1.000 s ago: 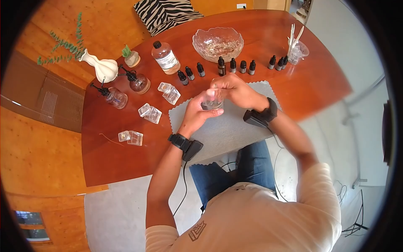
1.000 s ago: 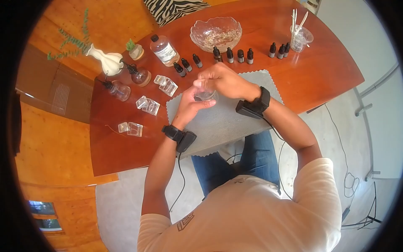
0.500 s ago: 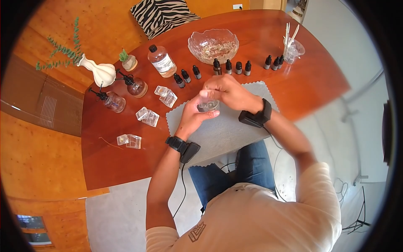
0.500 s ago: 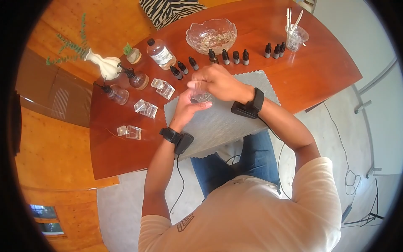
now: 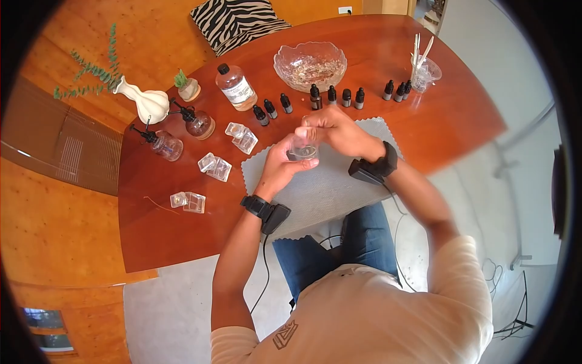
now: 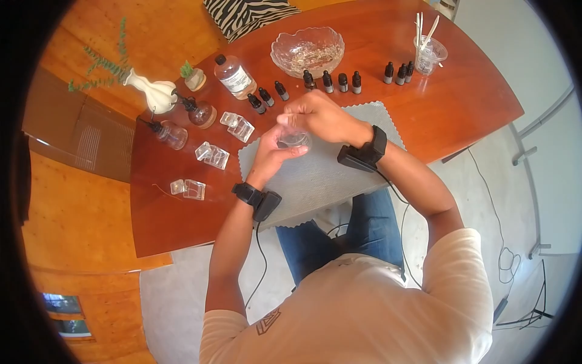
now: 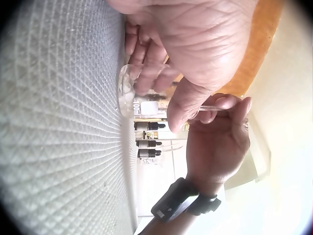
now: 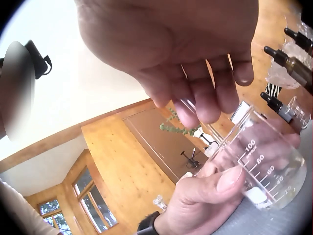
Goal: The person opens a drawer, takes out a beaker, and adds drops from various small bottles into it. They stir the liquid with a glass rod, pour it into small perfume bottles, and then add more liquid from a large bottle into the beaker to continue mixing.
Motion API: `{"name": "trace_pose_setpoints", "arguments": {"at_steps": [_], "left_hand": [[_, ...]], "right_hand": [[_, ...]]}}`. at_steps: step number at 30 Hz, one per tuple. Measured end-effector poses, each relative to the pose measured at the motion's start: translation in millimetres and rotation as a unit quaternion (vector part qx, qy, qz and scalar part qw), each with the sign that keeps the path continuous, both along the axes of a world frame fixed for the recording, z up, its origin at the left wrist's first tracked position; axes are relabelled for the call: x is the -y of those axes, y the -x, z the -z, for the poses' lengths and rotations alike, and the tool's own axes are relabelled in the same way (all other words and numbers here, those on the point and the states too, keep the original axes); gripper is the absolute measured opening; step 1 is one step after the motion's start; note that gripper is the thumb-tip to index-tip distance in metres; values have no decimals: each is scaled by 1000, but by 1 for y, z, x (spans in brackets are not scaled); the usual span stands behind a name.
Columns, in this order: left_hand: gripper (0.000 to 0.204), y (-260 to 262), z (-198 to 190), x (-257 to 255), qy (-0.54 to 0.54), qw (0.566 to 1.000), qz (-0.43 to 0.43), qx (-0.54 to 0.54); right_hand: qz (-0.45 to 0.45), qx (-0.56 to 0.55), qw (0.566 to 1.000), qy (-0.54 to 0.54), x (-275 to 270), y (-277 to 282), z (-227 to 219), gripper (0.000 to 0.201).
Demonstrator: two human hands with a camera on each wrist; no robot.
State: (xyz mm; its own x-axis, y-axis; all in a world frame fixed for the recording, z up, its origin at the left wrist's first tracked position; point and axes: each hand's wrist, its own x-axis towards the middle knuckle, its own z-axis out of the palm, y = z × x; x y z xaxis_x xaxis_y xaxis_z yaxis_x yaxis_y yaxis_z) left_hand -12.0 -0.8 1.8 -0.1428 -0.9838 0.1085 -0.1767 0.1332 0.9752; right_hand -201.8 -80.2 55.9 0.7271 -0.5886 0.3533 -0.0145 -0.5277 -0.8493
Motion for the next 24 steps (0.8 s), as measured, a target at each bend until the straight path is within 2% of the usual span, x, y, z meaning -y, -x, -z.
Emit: {"name": "trace_pose_setpoints", "arguments": {"at_steps": [2, 5, 8, 12, 15, 18, 22, 24], "left_hand": [[47, 3, -1, 0, -4, 1000, 0, -14], [47, 2, -4, 0, -16, 1000, 7, -7], [48, -1, -4, -1, -8, 1000, 9, 3], [50, 1, 2, 0, 2, 1000, 6, -11], [51, 0, 3, 1, -4, 1000, 4, 4], [53, -3, 3, 2, -9, 1000, 4, 18], [53, -1, 2, 1, -9, 999, 16, -34], [52, 0, 5, 0, 5, 999, 9, -31]], "right_hand": [[69, -42, 995, 54, 1, 2, -7, 43], [31, 52, 996, 66, -3, -6, 5, 44], [-43, 95, 994, -36, -9, -8, 5, 43], [93, -77, 991, 54, -1, 3, -11, 42], [48, 38, 994, 94, -4, -6, 2, 41], [-52, 70, 996, -37, -7, -4, 2, 40], [54, -53, 996, 55, 3, 7, -7, 38], [37, -4, 999, 30, -1, 2, -3, 37]]}}
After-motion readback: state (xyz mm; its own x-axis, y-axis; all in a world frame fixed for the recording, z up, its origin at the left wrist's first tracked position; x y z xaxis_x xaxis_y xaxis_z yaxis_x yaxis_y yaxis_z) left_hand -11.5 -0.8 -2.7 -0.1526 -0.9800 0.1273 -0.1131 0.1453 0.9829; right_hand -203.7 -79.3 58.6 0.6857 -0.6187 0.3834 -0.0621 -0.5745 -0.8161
